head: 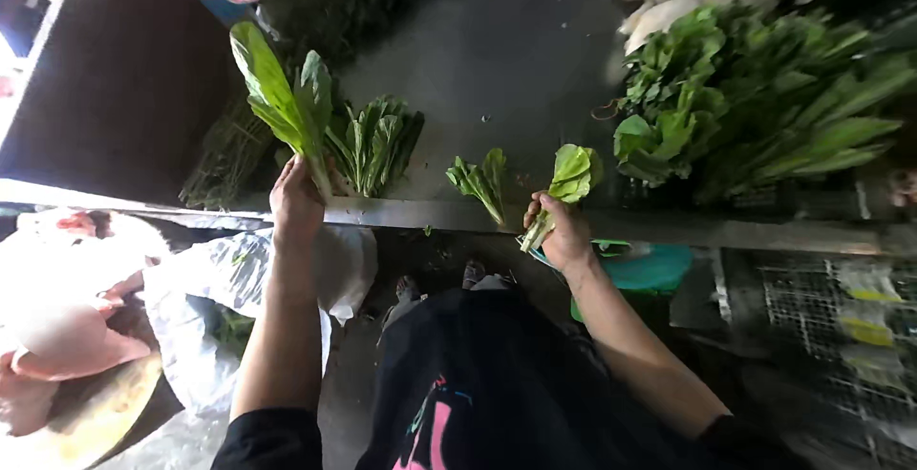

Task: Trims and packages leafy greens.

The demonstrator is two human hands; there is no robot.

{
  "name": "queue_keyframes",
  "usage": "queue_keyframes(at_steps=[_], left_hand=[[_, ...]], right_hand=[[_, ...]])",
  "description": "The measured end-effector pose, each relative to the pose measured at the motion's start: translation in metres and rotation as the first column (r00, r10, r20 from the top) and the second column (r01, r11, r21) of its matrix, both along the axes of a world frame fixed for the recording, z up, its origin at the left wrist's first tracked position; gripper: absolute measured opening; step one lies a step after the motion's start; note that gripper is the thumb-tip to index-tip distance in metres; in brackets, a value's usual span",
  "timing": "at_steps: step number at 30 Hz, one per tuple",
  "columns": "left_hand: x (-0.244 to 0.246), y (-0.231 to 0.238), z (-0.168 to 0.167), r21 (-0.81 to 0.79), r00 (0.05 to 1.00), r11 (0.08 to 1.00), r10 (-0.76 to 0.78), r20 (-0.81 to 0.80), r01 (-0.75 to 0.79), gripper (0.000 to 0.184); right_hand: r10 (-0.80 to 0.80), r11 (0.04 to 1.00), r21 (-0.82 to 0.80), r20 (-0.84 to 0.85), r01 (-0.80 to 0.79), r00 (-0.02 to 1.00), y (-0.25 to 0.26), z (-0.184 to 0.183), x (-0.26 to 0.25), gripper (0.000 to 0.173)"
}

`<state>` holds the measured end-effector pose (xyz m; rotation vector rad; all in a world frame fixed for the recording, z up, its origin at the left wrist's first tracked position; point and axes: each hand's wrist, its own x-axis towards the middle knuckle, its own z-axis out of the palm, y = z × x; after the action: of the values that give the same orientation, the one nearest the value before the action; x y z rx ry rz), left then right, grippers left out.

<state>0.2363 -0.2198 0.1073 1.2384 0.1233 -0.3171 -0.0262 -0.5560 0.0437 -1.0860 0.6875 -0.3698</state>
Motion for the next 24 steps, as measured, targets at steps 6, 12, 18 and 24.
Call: queue_keyframes(at_steps=[6,12,18,24], left_hand=[[-0.004,0.014,-0.039,0.920,0.971,0.393,-0.223,0.083,0.012,0.065],[-0.089,-0.002,-0.089,0.883,0.828,0.428,-0.553,0.087,0.194,0.039],[-0.105,-0.092,-0.100,0.847,0.678,0.363,-0.735,0.005,0.389,0.037],[-0.100,-0.211,-0.082,0.915,0.695,0.060,-0.671,-0.259,0.399,0.078]], right_hand=[[-0.082,0.995,-0.061,-0.060,0.078,0.995,0.048,0.007,-0.024,0.022],[-0.139,0.990,-0.043,-0.102,0.135,0.985,0.085,0.002,-0.041,0.021],[-0.160,0.985,-0.084,-0.143,0.149,0.977,0.057,0.015,-0.042,0.017],[-0.116,0.980,-0.179,-0.138,0.090,0.984,0.012,0.030,-0.035,0.021]])
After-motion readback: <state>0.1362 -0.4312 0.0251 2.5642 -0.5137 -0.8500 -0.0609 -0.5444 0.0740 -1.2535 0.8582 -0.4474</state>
